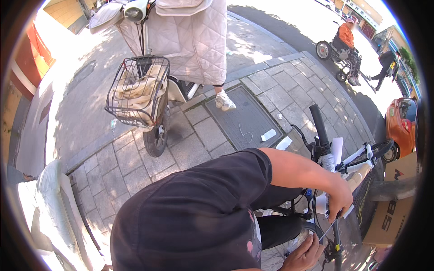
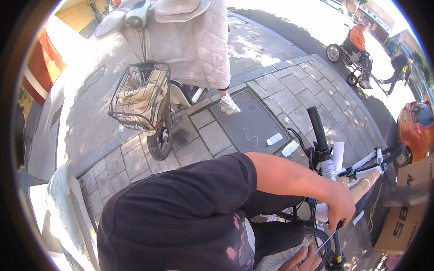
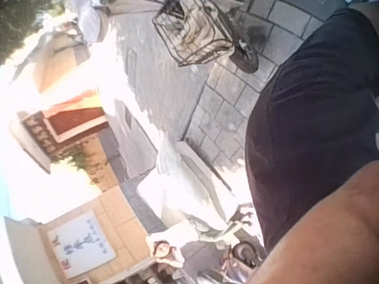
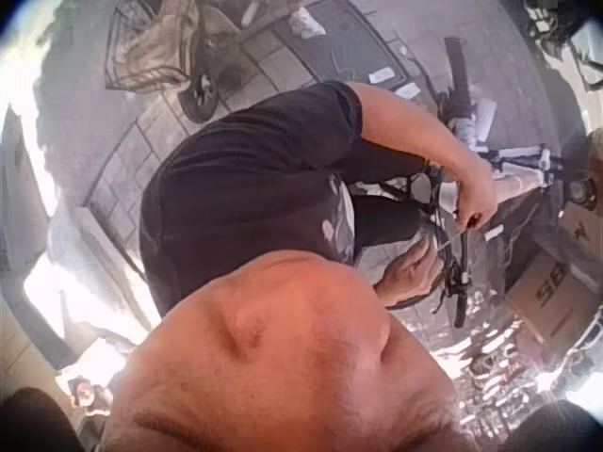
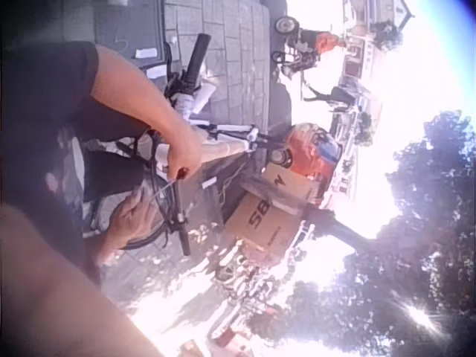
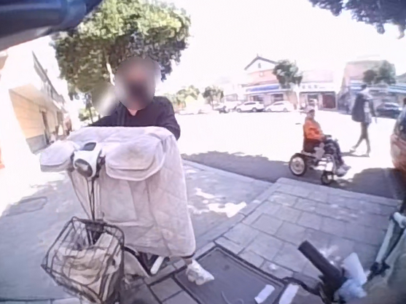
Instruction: The person uses an Allen key to tighten bolts on the bicycle handlebars. They adjust the handlebar position and secure the components while sitting on the sidewalk.
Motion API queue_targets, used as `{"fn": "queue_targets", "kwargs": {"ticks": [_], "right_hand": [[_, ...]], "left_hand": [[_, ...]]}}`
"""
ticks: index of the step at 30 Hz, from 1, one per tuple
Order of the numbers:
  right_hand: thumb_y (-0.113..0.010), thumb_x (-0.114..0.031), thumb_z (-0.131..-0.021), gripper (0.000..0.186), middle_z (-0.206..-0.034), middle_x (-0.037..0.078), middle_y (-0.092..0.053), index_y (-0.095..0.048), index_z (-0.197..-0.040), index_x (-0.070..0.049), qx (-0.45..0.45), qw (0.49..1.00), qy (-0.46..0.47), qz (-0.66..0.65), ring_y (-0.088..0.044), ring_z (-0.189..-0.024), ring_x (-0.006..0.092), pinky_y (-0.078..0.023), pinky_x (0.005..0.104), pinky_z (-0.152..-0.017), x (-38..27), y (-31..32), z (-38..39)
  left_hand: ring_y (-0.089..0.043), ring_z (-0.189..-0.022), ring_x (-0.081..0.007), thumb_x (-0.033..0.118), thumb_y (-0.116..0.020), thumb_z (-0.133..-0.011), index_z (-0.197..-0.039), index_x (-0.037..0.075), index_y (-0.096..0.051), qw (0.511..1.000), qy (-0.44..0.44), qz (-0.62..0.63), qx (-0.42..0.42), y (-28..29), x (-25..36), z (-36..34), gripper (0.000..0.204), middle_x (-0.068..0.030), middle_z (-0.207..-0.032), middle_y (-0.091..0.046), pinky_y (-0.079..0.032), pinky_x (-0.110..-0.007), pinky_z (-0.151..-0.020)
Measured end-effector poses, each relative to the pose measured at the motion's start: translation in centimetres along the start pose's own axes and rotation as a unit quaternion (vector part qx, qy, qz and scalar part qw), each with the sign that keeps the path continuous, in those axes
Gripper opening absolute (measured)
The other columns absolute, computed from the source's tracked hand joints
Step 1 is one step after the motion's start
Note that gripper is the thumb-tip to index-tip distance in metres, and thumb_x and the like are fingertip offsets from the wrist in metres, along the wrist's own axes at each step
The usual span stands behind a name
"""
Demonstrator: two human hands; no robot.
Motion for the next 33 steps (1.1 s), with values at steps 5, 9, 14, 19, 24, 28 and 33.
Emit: {"fn": "queue_targets", "kwargs": {"ticks": [5,9,14,19,24,28,33], "right_hand": [[-0.063,-0.026,-0.114,0.030,-0.077,0.005,-0.069,-0.075,-0.109,0.001,0.034,0.997,0.052,-0.039,-0.061,-0.059,0.0122,-0.039,0.0309,-0.052,2.4,-1.4,0.3],[-0.059,-0.025,-0.116,0.028,-0.066,-0.001,-0.054,-0.073,-0.118,-0.001,0.107,0.877,-0.296,-0.364,-0.051,-0.053,0.0082,-0.036,0.0238,-0.048,6.9,-3.7,2.7],[-0.069,-0.025,-0.111,0.033,-0.064,-0.001,-0.047,-0.065,-0.131,0.000,0.055,0.548,-0.268,-0.790,-0.045,-0.048,0.0085,-0.041,0.0242,-0.044,7.0,-8.8,4.4],[-0.078,-0.017,-0.104,0.032,-0.068,0.004,-0.058,-0.068,-0.126,0.003,-0.014,0.658,-0.217,-0.721,-0.052,-0.050,0.0110,-0.045,0.0253,-0.047,8.2,-8.9,4.3],[-0.068,-0.027,-0.107,0.030,-0.085,0.020,-0.074,-0.076,-0.134,-0.015,-0.115,0.991,-0.013,-0.063,-0.069,-0.074,0.0443,-0.053,0.0555,-0.065,4.3,-2.4,3.2],[-0.060,-0.021,-0.107,0.048,-0.068,0.018,-0.069,-0.058,-0.155,-0.020,-0.161,0.986,0.037,0.017,-0.065,-0.059,0.0446,-0.050,0.0586,-0.057,5.6,-5.3,3.5],[-0.049,-0.030,-0.115,0.046,-0.068,0.013,-0.073,-0.052,-0.152,-0.003,0.020,0.941,-0.185,-0.281,-0.067,-0.053,0.0291,-0.052,0.0439,-0.050,4.3,-4.1,2.8]], "left_hand": [[-0.078,-0.107,-0.0314,0.052,-0.086,-0.081,-0.129,0.020,-0.083,0.999,-0.007,-0.014,0.049,1.3,-0.7,2.4,0.057,-0.0080,-0.116,-0.083,-0.060,-0.045,-0.090],[-0.077,-0.107,-0.0327,0.052,-0.085,-0.083,-0.131,0.019,-0.081,1.000,0.005,-0.002,0.029,1.7,-0.1,2.6,0.059,-0.0104,-0.116,-0.082,-0.060,-0.045,-0.091],[-0.078,-0.107,-0.0328,0.053,-0.086,-0.083,-0.133,0.018,-0.080,0.999,0.000,-0.010,0.035,1.6,-0.2,2.1,0.061,-0.0110,-0.115,-0.082,-0.060,-0.044,-0.091],[-0.077,-0.110,-0.0319,0.052,-0.088,-0.080,-0.130,0.017,-0.082,0.999,0.032,0.019,0.018,2.1,-0.7,3.0,0.062,-0.0107,-0.119,-0.082,-0.059,-0.043,-0.094],[-0.079,-0.104,-0.0294,0.048,-0.090,-0.080,-0.127,0.018,-0.082,0.999,-0.016,0.005,0.046,1.9,0.7,2.6,0.057,-0.0077,-0.110,-0.084,-0.060,-0.043,-0.089],[-0.078,-0.106,-0.0297,0.048,-0.091,-0.078,-0.128,0.016,-0.082,0.998,-0.024,0.012,0.050,1.5,-0.3,2.0,0.060,-0.0087,-0.115,-0.083,-0.060,-0.042,-0.090],[-0.078,-0.107,-0.0307,0.047,-0.093,-0.077,-0.126,0.015,-0.083,0.997,-0.026,0.028,0.059,1.2,-1.3,1.6,0.059,-0.0098,-0.116,-0.083,-0.059,-0.042,-0.090]]}}
Point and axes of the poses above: each hand's wrist, its own z-axis away from the middle knuckle, its own y-axis out of the back of the hand, x = y × z, the point moved 10 cm from there along -z, towards the middle knuckle
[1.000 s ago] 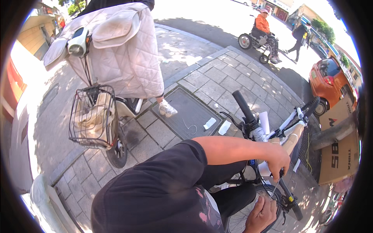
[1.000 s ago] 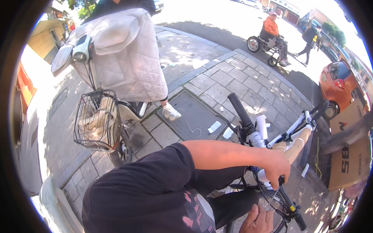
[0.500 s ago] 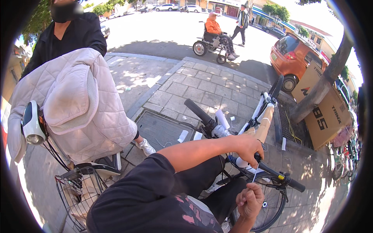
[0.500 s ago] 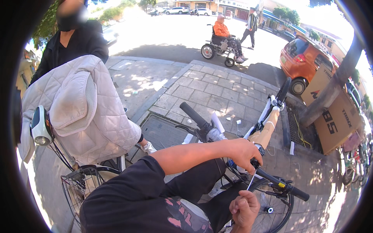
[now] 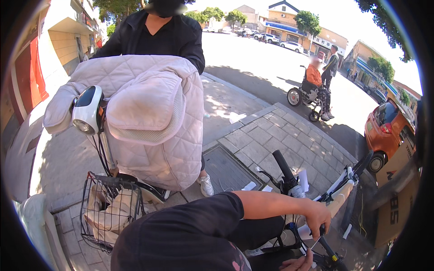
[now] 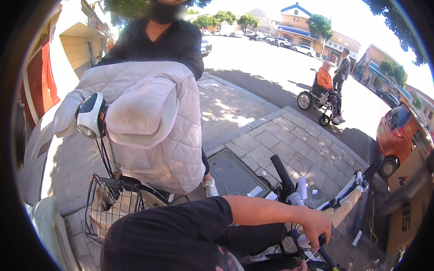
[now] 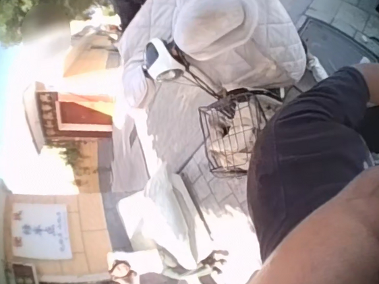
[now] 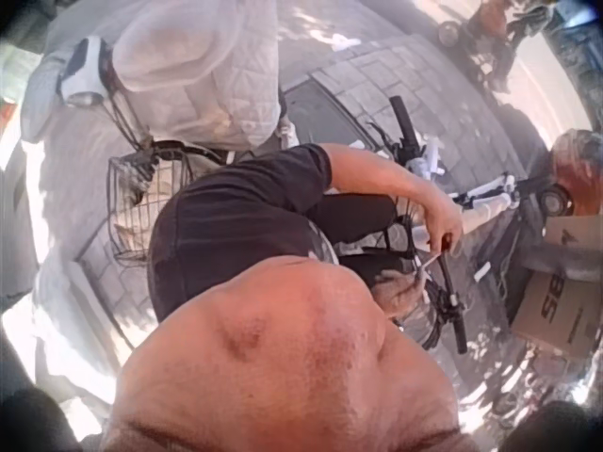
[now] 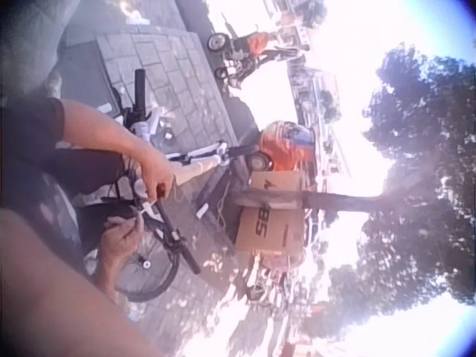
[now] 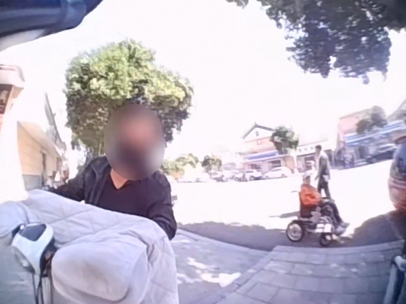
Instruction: The person uses an Allen key to tighten bolts on the bicycle handlebars. They adjust the handlebar position and secure the components while sitting on the sidewalk.
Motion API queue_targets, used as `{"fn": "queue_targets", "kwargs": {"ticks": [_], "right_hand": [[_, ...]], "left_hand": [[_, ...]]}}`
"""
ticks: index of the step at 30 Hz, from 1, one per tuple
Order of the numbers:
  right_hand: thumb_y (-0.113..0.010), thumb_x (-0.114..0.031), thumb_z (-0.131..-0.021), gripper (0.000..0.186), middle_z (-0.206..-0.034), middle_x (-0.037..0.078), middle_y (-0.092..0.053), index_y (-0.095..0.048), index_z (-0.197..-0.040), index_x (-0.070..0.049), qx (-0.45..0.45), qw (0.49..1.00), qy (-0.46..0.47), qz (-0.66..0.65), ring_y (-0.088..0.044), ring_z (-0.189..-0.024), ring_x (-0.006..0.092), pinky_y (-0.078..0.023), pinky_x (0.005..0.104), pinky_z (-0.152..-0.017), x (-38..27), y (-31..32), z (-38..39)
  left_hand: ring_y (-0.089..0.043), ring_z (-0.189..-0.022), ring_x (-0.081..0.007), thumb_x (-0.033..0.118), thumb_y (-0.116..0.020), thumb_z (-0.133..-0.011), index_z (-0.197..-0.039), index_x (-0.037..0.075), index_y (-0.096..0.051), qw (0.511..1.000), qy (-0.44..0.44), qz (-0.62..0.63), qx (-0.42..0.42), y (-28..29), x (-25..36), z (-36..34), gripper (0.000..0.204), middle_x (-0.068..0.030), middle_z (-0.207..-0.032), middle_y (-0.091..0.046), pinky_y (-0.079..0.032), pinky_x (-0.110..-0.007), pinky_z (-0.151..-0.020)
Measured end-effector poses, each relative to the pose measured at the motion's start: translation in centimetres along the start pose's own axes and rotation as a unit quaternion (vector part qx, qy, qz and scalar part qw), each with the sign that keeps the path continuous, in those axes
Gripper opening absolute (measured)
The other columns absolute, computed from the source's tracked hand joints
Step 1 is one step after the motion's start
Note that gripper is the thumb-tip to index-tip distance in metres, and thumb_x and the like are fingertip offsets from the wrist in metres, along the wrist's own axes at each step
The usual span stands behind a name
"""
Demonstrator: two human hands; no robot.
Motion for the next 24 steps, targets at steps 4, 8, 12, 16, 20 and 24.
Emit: {"fn": "queue_targets", "kwargs": {"ticks": [4,8,12,16,20,24], "right_hand": [[-0.042,-0.036,-0.120,0.049,-0.086,0.015,-0.077,-0.055,-0.140,0.007,-0.058,0.976,-0.061,-0.200,-0.074,-0.070,0.0233,-0.062,0.0356,-0.063,3.1,-2.0,-0.2],[-0.049,-0.023,-0.119,0.045,-0.141,0.027,-0.067,-0.048,-0.154,0.006,-0.236,0.919,-0.028,-0.313,-0.070,-0.126,0.0370,-0.059,0.0485,-0.104,2.7,-2.9,-0.8],[-0.055,-0.014,-0.116,0.050,-0.158,0.025,-0.058,-0.044,-0.161,0.004,-0.343,0.917,0.018,-0.204,-0.060,-0.145,0.0349,-0.049,0.0472,-0.119,1.8,-1.1,-1.3],[-0.064,-0.014,-0.111,0.042,-0.139,0.023,-0.072,-0.058,-0.150,0.001,-0.369,0.906,0.134,0.154,-0.073,-0.126,0.0357,-0.058,0.0435,-0.104,-2.2,-1.5,-2.2],[-0.079,-0.021,-0.102,0.034,-0.107,0.018,-0.079,-0.069,-0.129,-0.003,-0.182,0.904,0.318,0.222,-0.076,-0.094,0.0388,-0.062,0.0467,-0.082,-2.8,-0.4,-0.9],[-0.078,-0.024,-0.105,0.031,-0.096,0.015,-0.075,-0.070,-0.123,0.000,0.044,0.889,0.355,0.286,-0.071,-0.080,0.0339,-0.060,0.0413,-0.076,-5.0,1.9,0.9]], "left_hand": [[-0.078,-0.106,-0.0306,0.046,-0.093,-0.077,-0.124,0.016,-0.084,1.000,0.003,0.008,-0.003,-0.1,0.2,-0.4,0.058,-0.0100,-0.114,-0.083,-0.059,-0.042,-0.090],[-0.078,-0.105,-0.0306,0.045,-0.093,-0.075,-0.124,0.016,-0.084,1.000,0.003,0.002,0.000,-0.6,-0.6,-0.7,0.058,-0.0098,-0.113,-0.083,-0.059,-0.042,-0.090],[-0.078,-0.105,-0.0301,0.045,-0.094,-0.075,-0.125,0.016,-0.084,1.000,0.009,0.007,-0.004,-0.7,-0.2,-1.0,0.058,-0.0091,-0.114,-0.083,-0.059,-0.042,-0.090],[-0.078,-0.106,-0.0293,0.045,-0.094,-0.075,-0.125,0.016,-0.084,1.000,0.026,0.000,-0.013,-0.4,0.0,-0.5,0.058,-0.0083,-0.115,-0.083,-0.059,-0.041,-0.090],[-0.078,-0.106,-0.0295,0.047,-0.094,-0.076,-0.125,0.017,-0.084,1.000,0.010,-0.008,-0.005,-0.5,0.5,0.1,0.059,-0.0081,-0.115,-0.083,-0.059,-0.041,-0.089],[-0.078,-0.102,-0.0322,0.053,-0.090,-0.077,-0.124,0.019,-0.083,0.998,-0.007,-0.054,0.030,-0.1,2.7,0.9,0.059,-0.0092,-0.111,-0.083,-0.059,-0.044,-0.086]]}}
Point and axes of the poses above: each hand's wrist, its own z-axis away from the middle knuckle, its own y-axis out of the back of the hand, x = y × z, the point moved 10 cm from there along -z, towards the middle knuckle
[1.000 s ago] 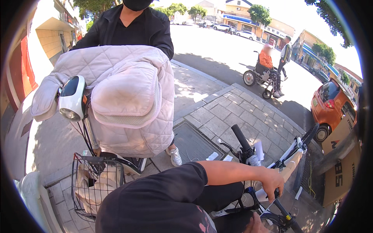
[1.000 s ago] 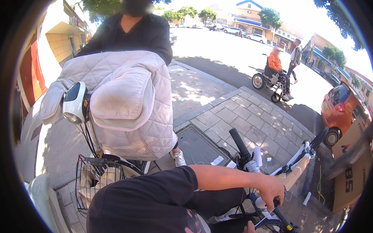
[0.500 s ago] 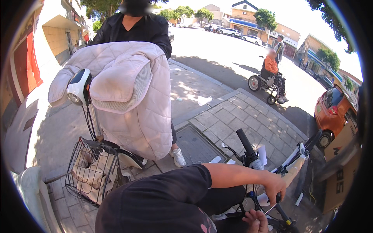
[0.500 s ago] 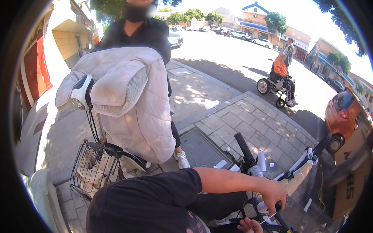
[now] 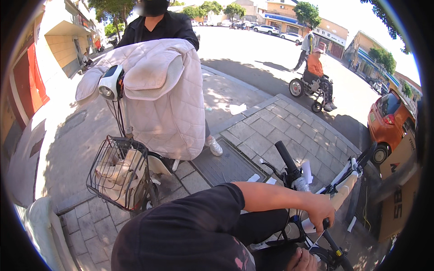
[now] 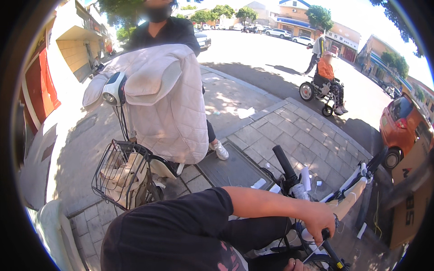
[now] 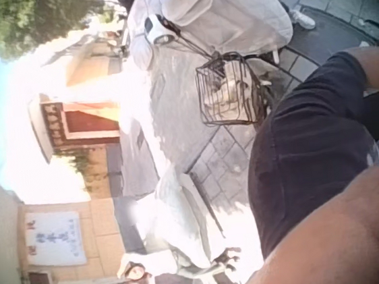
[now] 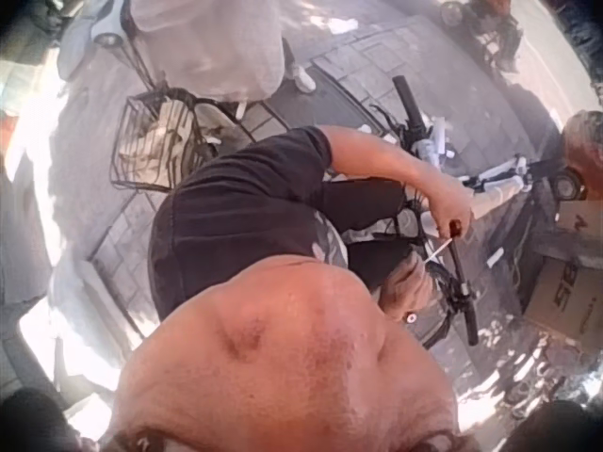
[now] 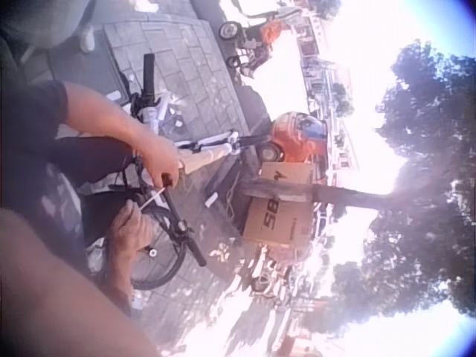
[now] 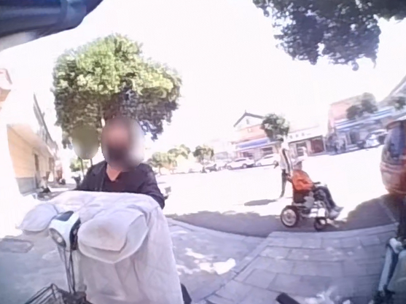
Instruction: The person uses an Allen key to tighten bolts on the bicycle handlebars. They adjust the handlebar position and secure the components while sitting on the sidewalk.
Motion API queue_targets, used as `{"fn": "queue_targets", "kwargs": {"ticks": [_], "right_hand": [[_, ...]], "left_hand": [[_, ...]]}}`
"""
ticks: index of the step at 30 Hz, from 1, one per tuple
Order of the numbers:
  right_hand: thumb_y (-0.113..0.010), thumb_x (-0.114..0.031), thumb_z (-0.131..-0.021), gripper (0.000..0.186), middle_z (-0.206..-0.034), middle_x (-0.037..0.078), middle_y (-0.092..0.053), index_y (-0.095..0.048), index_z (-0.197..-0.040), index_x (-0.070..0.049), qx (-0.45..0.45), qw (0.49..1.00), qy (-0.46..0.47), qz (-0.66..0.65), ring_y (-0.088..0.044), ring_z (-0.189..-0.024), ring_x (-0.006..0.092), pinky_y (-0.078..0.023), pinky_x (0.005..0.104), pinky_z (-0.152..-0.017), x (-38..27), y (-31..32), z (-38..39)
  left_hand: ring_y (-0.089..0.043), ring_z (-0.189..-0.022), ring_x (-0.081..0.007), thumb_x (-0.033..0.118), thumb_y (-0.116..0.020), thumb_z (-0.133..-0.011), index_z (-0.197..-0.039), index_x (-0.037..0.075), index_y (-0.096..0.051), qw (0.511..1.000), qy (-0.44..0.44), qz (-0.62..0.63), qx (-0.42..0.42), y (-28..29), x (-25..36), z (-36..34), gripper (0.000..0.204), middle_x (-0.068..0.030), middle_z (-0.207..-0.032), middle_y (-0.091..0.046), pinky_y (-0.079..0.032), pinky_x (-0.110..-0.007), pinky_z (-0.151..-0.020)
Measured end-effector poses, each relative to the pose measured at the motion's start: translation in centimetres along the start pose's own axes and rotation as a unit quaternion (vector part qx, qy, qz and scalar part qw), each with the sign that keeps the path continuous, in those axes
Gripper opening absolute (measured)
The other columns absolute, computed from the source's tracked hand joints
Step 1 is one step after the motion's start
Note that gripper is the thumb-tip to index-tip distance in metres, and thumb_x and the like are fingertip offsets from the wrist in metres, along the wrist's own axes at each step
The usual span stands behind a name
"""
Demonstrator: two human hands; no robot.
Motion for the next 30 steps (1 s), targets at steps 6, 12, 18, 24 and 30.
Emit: {"fn": "queue_targets", "kwargs": {"ticks": [6,12,18,24,30], "right_hand": [[-0.081,-0.016,-0.096,0.024,-0.081,0.009,-0.069,-0.072,-0.112,-0.001,0.121,0.985,-0.090,-0.077,-0.067,-0.066,0.0240,-0.052,0.0358,-0.060,2.0,-1.8,1.0],[-0.090,-0.016,-0.086,0.028,-0.077,0.003,-0.067,-0.073,-0.107,-0.006,0.233,0.952,-0.162,-0.116,-0.064,-0.061,0.0201,-0.048,0.0343,-0.054,-1.9,-1.0,0.3],[-0.084,-0.011,-0.094,0.018,-0.074,0.007,-0.068,-0.073,-0.108,-0.005,0.239,0.917,-0.303,-0.103,-0.067,-0.058,0.0260,-0.051,0.0378,-0.052,0.5,3.2,10.3],[-0.070,-0.031,-0.102,0.034,-0.099,0.018,-0.080,-0.076,-0.123,-0.005,-0.069,0.685,-0.722,0.068,-0.078,-0.091,0.0331,-0.059,0.0414,-0.082,4.7,10.1,39.0],[-0.075,-0.029,-0.092,0.036,-0.113,0.021,-0.081,-0.081,-0.121,-0.008,-0.124,0.431,-0.884,0.127,-0.078,-0.108,0.0365,-0.058,0.0453,-0.096,2.8,23.8,64.9]], "left_hand": [[-0.068,-0.083,-0.0294,0.038,-0.086,-0.085,-0.129,0.024,-0.081,0.977,-0.134,-0.145,0.082,0.5,4.3,1.6,0.047,-0.0067,-0.089,-0.067,-0.052,-0.045,-0.071],[-0.055,-0.066,-0.0222,0.015,-0.085,-0.092,-0.133,0.026,-0.080,0.937,-0.201,-0.240,0.153,1.4,3.3,4.9,0.043,-0.0036,-0.072,-0.047,-0.045,-0.041,-0.058],[-0.057,-0.069,-0.0209,0.006,-0.077,-0.101,-0.133,0.017,-0.080,0.959,-0.207,-0.156,0.114,0.3,3.7,1.7,0.034,-0.0065,-0.078,-0.058,-0.046,-0.038,-0.062],[-0.074,-0.093,-0.0179,0.015,-0.070,-0.110,-0.135,0.008,-0.078,0.979,-0.116,-0.120,0.116,1.2,0.7,2.4,0.028,-0.0114,-0.105,-0.078,-0.060,-0.033,-0.084],[-0.076,-0.108,-0.0205,0.016,-0.068,-0.111,-0.136,0.005,-0.077,0.982,-0.063,-0.115,0.136,2.2,-0.7,2.3,0.028,-0.0151,-0.123,-0.080,-0.060,-0.034,-0.094]]}}
Point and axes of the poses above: each hand's wrist, its own z-axis away from the middle knuckle, its own y-axis out of the back of the hand, x = y × z, the point moved 10 cm from there along -z, towards the middle knuckle
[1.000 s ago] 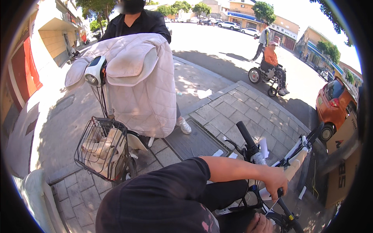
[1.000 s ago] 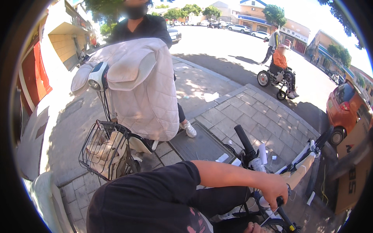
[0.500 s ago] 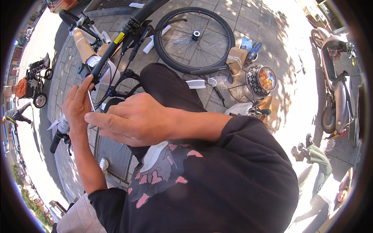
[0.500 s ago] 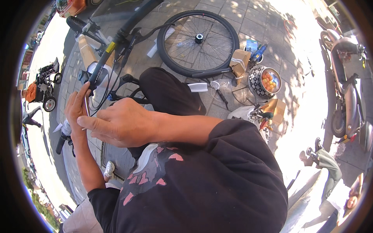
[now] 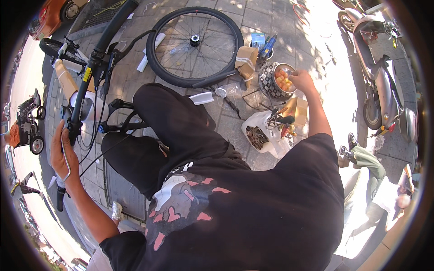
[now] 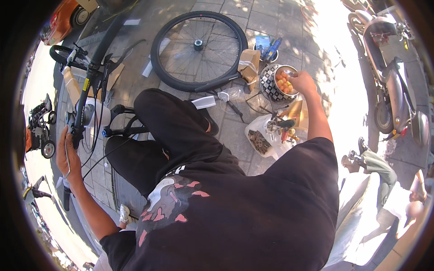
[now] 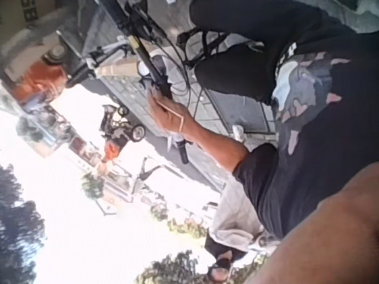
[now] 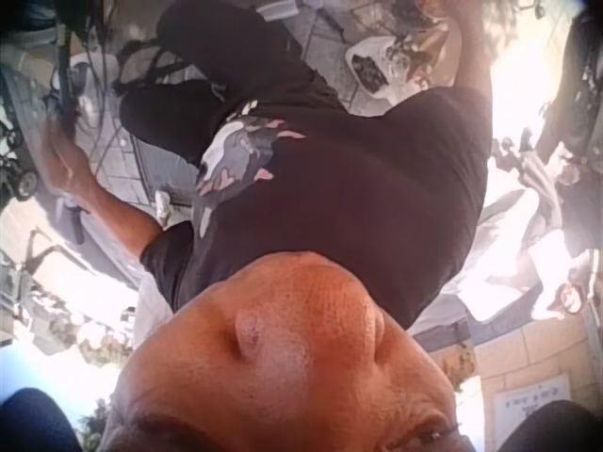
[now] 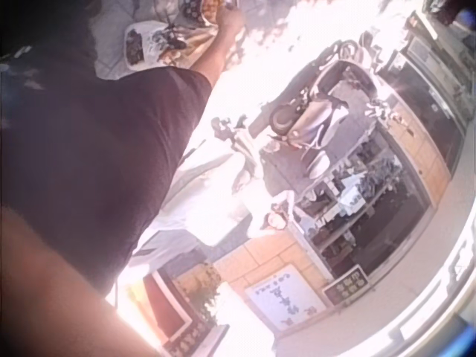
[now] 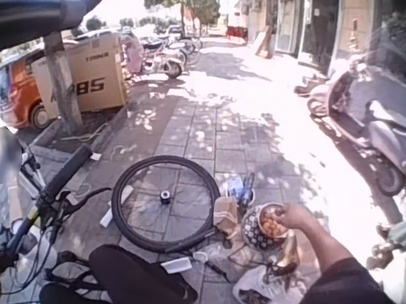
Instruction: The person uses an Allen key to tighten bolts on the bicycle handlebars. They adjust the handlebar position and secure the components while sitting on the sidewalk.
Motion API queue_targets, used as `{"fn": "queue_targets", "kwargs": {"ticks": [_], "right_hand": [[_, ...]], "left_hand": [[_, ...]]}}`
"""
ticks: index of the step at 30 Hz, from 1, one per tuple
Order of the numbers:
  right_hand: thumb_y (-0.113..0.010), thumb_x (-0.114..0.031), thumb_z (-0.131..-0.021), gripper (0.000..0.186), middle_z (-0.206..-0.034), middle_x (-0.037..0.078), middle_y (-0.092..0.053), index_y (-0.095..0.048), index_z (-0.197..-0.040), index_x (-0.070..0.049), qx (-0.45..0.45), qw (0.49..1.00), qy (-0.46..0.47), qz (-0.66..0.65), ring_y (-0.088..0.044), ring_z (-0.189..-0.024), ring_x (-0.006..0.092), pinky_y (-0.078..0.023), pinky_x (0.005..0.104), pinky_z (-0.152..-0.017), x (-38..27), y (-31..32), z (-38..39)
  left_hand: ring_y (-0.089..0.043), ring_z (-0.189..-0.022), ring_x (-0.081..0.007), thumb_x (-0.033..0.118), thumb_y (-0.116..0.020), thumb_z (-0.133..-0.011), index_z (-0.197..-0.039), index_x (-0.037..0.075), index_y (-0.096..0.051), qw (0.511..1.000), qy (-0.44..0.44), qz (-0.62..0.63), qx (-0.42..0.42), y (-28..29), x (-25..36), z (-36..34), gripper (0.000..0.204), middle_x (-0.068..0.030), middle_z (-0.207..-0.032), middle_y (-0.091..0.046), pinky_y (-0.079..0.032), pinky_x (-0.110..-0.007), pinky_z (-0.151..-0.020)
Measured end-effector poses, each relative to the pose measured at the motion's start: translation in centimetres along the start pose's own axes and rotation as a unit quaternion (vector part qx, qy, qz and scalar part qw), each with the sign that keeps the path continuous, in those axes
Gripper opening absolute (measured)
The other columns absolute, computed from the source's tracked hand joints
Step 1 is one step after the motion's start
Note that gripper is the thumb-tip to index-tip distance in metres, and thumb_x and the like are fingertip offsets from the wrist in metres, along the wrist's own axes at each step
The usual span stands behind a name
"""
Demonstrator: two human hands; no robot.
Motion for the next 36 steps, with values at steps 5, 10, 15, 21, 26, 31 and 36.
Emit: {"fn": "queue_targets", "kwargs": {"ticks": [5,10,15,21,26,31,36], "right_hand": [[-0.074,-0.024,-0.092,0.045,-0.127,0.015,-0.079,-0.077,-0.136,-0.022,-0.077,0.976,0.103,0.175,-0.075,-0.118,0.0344,-0.059,0.0461,-0.100,-3.9,-2.0,0.5],[-0.070,-0.021,-0.094,0.048,-0.135,0.011,-0.076,-0.073,-0.141,-0.030,-0.131,0.947,0.149,0.254,-0.072,-0.125,0.0337,-0.057,0.0456,-0.105,-4.8,-4.4,-0.4],[-0.071,-0.032,-0.093,0.043,-0.122,0.018,-0.078,-0.074,-0.136,-0.025,-0.096,0.907,0.276,0.303,-0.074,-0.114,0.0388,-0.059,0.0489,-0.098,-4.9,-7.3,-3.4],[-0.075,-0.045,-0.092,0.050,-0.115,0.023,-0.078,-0.074,-0.130,-0.011,-0.108,0.927,0.297,0.204,-0.074,-0.109,0.0416,-0.058,0.0516,-0.095,-6.3,-1.6,-1.9],[-0.077,-0.055,-0.091,0.065,-0.109,0.027,-0.078,-0.075,-0.125,0.000,0.002,0.904,0.407,0.131,-0.074,-0.105,0.0438,-0.058,0.0538,-0.093,-22.5,6.3,1.1],[-0.082,-0.029,-0.103,0.043,-0.105,0.011,-0.073,-0.070,-0.126,0.005,0.001,0.811,0.567,-0.147,-0.068,-0.091,0.0203,-0.058,0.0337,-0.081,-46.7,12.1,15.4],[-0.072,-0.018,-0.108,0.034,-0.103,0.001,-0.062,-0.064,-0.137,-0.001,-0.098,0.633,0.711,-0.291,-0.056,-0.091,0.0094,-0.045,0.0265,-0.082,-61.7,9.3,32.3]], "left_hand": [[-0.073,-0.116,-0.0168,0.024,-0.060,-0.117,-0.142,0.003,-0.073,1.000,0.017,-0.009,0.016,1.0,-2.5,0.9,0.035,-0.0102,-0.131,-0.077,-0.059,-0.031,-0.099],[-0.074,-0.114,-0.0186,0.022,-0.060,-0.116,-0.137,-0.001,-0.074,0.994,0.077,0.032,0.069,1.7,-3.3,1.1,0.034,-0.0117,-0.132,-0.077,-0.061,-0.032,-0.100],[-0.074,-0.111,-0.0201,0.020,-0.063,-0.114,-0.136,-0.001,-0.074,0.986,0.107,0.042,0.122,4.8,-4.2,4.5,0.033,-0.0122,-0.127,-0.077,-0.061,-0.033,-0.095],[-0.075,-0.085,-0.0266,0.014,-0.077,-0.100,-0.124,0.009,-0.079,0.988,-0.024,0.000,0.152,9.6,3.9,1.0,0.024,-0.0103,-0.096,-0.077,-0.059,-0.037,-0.076],[-0.076,-0.078,-0.0276,0.013,-0.081,-0.098,-0.121,0.012,-0.080,0.972,0.007,0.057,0.228,12.9,4.0,7.5,0.024,-0.0092,-0.091,-0.079,-0.058,-0.037,-0.069],[-0.079,-0.091,-0.0290,0.017,-0.076,-0.104,-0.124,0.010,-0.079,0.961,0.102,0.084,0.244,14.1,3.0,13.2,0.021,-0.0125,-0.102,-0.081,-0.061,-0.036,-0.078],[-0.074,-0.089,-0.0172,0.027,-0.071,-0.110,-0.128,0.007,-0.077,0.924,0.196,0.140,0.297,15.0,0.7,23.9,0.028,-0.0075,-0.103,-0.080,-0.057,-0.031,-0.078]]}}
Point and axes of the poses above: each hand's wrist, its own z-axis away from the middle knuckle, its own y-axis out of the back of the hand, x = y × z, the point moved 10 cm from there along -z, towards the middle knuckle
